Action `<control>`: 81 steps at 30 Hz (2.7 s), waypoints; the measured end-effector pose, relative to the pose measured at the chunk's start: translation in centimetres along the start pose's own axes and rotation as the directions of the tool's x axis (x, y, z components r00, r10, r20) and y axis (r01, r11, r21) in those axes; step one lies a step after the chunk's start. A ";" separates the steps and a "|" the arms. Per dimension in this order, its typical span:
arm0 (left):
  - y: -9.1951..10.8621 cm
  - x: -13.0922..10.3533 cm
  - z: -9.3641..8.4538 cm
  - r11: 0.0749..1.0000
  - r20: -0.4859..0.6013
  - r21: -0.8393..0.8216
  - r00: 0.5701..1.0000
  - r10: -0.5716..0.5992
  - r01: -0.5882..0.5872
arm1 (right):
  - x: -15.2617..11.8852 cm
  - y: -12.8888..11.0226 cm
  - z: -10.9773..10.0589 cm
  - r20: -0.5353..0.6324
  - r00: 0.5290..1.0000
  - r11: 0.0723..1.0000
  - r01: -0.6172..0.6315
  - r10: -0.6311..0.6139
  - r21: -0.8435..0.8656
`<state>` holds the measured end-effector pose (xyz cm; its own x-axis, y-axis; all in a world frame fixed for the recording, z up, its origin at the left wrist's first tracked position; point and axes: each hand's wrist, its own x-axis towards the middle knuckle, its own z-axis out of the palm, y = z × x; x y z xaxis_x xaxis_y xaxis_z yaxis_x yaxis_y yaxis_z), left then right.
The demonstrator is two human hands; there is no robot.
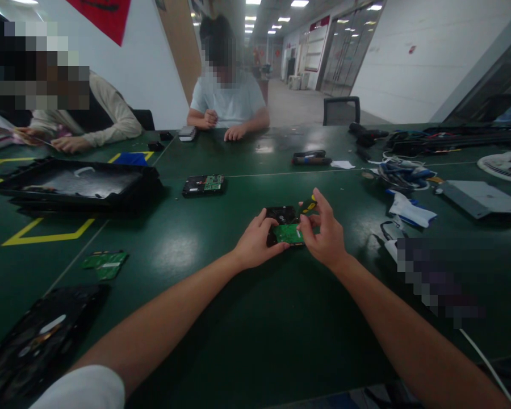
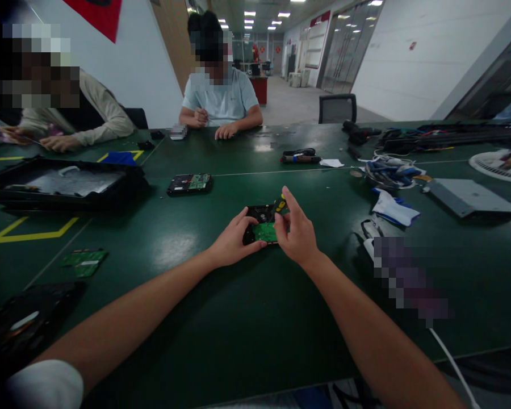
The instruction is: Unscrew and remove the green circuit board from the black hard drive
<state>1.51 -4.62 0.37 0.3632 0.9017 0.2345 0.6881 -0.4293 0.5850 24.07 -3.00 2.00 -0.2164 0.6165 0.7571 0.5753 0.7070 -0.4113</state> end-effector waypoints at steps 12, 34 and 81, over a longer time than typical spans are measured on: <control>-0.2 0.0 0.1 1.000 -0.006 -0.003 1.000 0.004 -0.005 | 0.1 -0.2 0.0 -0.045 0.999 0.999 0.004 -0.006 -0.044; 0.3 0.0 -0.3 1.000 0.009 -0.011 1.000 -0.005 0.006 | 0.2 -0.2 0.0 -0.067 0.998 0.998 0.009 -0.013 -0.055; 0.2 -0.1 -0.2 1.000 -0.003 -0.011 1.000 -0.001 0.001 | 0.5 -0.1 -0.4 -0.106 0.990 0.993 0.088 -0.096 -0.075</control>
<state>1.53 -4.77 0.63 0.3602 0.9024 0.2363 0.6816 -0.4276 0.5938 24.18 -2.88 2.62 -0.1858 0.5054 0.8427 0.6113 0.7309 -0.3036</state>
